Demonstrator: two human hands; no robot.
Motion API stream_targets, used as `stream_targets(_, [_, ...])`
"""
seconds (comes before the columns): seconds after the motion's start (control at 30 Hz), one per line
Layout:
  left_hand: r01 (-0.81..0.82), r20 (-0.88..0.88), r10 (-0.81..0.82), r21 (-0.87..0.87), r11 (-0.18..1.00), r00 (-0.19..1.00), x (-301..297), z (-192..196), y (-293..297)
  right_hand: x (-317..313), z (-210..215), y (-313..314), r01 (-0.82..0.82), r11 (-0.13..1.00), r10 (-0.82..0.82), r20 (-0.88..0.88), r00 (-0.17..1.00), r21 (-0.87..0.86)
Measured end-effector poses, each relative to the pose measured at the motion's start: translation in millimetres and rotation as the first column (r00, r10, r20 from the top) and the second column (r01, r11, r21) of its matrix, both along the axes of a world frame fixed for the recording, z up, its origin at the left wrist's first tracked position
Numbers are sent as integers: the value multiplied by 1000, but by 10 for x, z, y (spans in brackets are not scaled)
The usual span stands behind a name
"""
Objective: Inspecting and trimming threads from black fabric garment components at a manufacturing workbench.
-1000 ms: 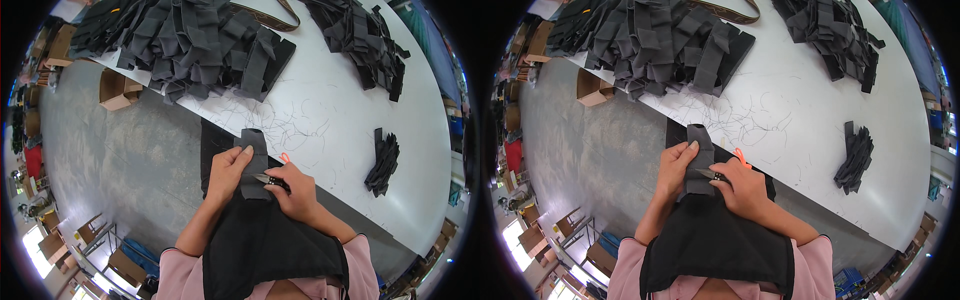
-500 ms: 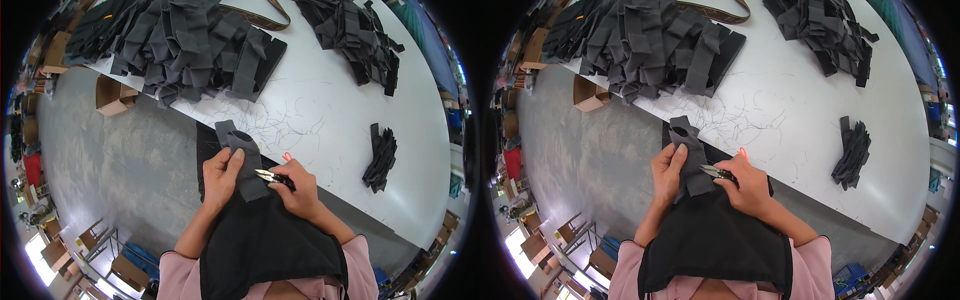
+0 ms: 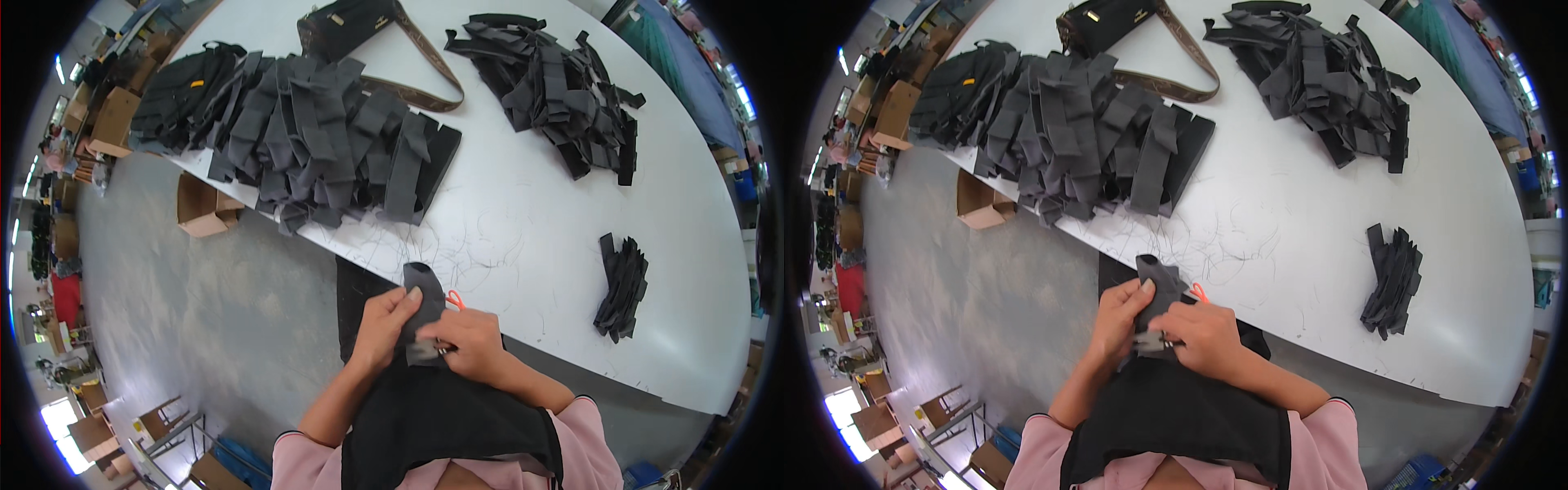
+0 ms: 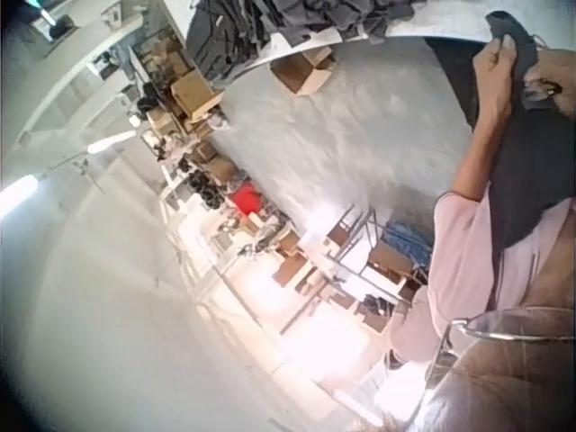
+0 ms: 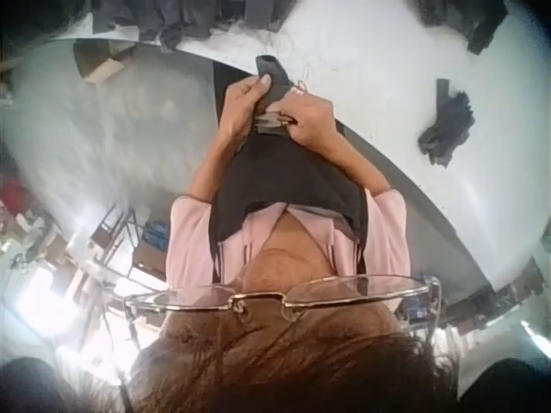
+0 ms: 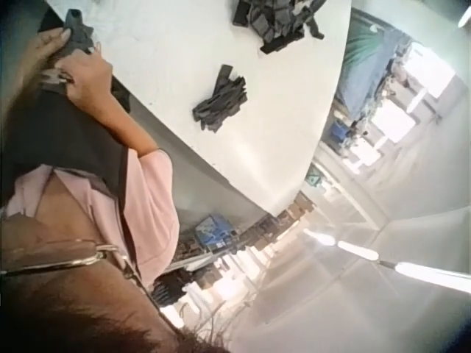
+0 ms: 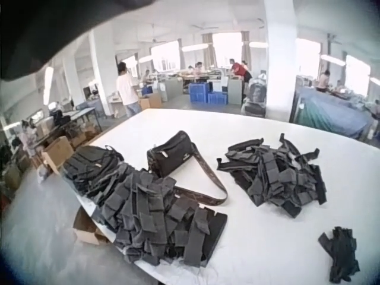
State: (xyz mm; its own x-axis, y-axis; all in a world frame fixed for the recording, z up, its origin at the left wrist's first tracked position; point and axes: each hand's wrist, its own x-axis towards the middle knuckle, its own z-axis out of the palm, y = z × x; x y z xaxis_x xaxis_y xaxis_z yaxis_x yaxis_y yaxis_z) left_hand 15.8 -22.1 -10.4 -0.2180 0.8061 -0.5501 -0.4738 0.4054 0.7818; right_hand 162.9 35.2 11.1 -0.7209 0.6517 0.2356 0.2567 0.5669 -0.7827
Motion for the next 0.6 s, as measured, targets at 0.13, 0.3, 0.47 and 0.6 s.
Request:
stream_targets(0.13, [79,-216,-36,193,978,976,-57,486,83,314,130,136,-350,783,176,-357,917,-514])
stream_targets(0.3, [677,-894,109,404,615,434,-388,414,849,730,-125,185,418,713,-427,124,896,-564])
stream_targets(0.47, [639,-989,4,-94,763,-150,-884,-70,1347,1561,-320,471,753,654,-756,13,655,71])
stream_targets(0.6, [601,-944,40,-176,780,-329,-992,-186,1218,2353,-530,596,843,401,-916,129,381,359])
